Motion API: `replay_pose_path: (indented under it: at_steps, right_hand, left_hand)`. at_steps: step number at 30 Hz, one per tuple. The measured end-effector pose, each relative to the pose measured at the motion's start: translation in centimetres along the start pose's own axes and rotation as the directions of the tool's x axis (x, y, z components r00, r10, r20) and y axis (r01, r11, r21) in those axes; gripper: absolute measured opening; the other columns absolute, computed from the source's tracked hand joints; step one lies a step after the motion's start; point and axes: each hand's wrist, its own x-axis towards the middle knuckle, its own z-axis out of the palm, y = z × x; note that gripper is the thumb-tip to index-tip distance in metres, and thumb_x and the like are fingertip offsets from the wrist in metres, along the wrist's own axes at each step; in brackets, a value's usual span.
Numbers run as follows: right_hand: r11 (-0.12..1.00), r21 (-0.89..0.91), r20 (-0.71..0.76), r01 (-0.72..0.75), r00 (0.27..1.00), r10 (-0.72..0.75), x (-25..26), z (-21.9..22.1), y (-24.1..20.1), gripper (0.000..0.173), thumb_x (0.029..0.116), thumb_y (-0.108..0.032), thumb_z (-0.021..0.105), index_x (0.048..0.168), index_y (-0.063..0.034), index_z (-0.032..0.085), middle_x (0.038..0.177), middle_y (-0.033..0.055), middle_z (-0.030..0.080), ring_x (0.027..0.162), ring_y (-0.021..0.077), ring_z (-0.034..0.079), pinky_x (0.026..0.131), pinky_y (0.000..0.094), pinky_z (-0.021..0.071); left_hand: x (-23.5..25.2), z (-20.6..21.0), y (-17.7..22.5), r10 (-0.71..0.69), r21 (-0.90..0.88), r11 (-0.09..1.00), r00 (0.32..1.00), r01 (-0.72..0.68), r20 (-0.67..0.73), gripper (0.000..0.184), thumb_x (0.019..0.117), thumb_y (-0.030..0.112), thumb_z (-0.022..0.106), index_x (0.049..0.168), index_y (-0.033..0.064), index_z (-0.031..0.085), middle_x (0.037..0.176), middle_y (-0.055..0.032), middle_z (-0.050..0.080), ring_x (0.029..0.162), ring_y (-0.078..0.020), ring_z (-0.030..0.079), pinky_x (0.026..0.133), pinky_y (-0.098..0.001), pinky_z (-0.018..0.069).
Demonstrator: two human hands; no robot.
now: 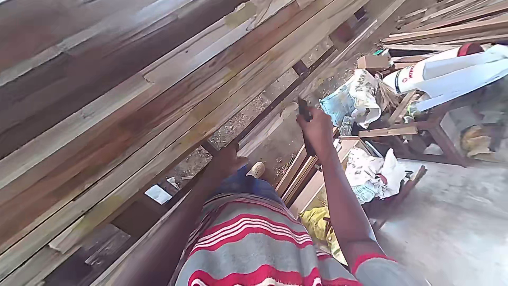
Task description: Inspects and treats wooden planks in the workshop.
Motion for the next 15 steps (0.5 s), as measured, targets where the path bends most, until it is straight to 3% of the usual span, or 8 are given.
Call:
replay_pose_path:
  at_steps: [3, 8, 12, 15]
  right_hand:
    - [0.995, 0.072, 0.054, -0.064, 0.997, 0.06, 1.9, 0.4, -0.5, 0.037, 0.1011, -0.031, 0.062, 0.126, -0.0046, 0.069, 0.101, 0.0223, 0.072, 0.092, 0.0384, 0.07, 0.082, 0.0613, 0.0535]
    - [0.989, 0.144, 0.159, -0.026, 0.987, 0.003, -3.5, 2.7, -1.8, 0.033, 0.1048, -0.028, 0.061, 0.126, -0.0031, 0.067, 0.088, 0.0189, 0.069, 0.071, 0.0315, 0.067, 0.064, 0.0513, 0.0552]
    - [0.996, 0.086, 0.265, -0.036, 0.964, 0.012, -4.9, 2.8, -2.1, 0.035, 0.1018, -0.029, 0.064, 0.127, -0.0053, 0.069, 0.098, 0.0197, 0.072, 0.089, 0.0348, 0.07, 0.08, 0.0564, 0.056]
    - [0.992, 0.115, 0.356, -0.041, 0.934, -0.003, -5.4, 2.0, -1.1, 0.037, 0.1008, -0.033, 0.066, 0.128, -0.0088, 0.071, 0.101, 0.0177, 0.072, 0.093, 0.0325, 0.069, 0.085, 0.0551, 0.0538]
  left_hand:
    - [-0.4, 0.9, 0.3, -0.011, 0.114, 0.993, 0.997, 0.019, -0.074, 0.049, 0.0897, 0.037, 0.073, 0.119, -0.0003, 0.063, 0.108, -0.0227, 0.069, 0.104, -0.041, 0.068, 0.09, -0.0635, 0.0516]
    - [-0.5, 1.3, 0.6, -0.015, 0.134, 0.991, 0.995, 0.028, -0.096, 0.046, 0.0904, 0.031, 0.074, 0.118, -0.004, 0.063, 0.102, -0.0257, 0.069, 0.101, -0.0444, 0.068, 0.088, -0.0637, 0.0519]
    - [-0.5, 0.9, 1.1, -0.061, 0.145, 0.987, 0.995, 0.072, -0.078, 0.046, 0.0899, 0.034, 0.074, 0.117, -0.0027, 0.064, 0.103, -0.0245, 0.069, 0.101, -0.0432, 0.067, 0.087, -0.0644, 0.0512]
    - [-0.3, 0.8, 1.0, -0.097, 0.121, 0.988, 0.994, 0.101, -0.045, 0.05, 0.0903, 0.036, 0.074, 0.122, -0.0014, 0.063, 0.105, -0.0245, 0.069, 0.101, -0.042, 0.068, 0.088, -0.0647, 0.0513]
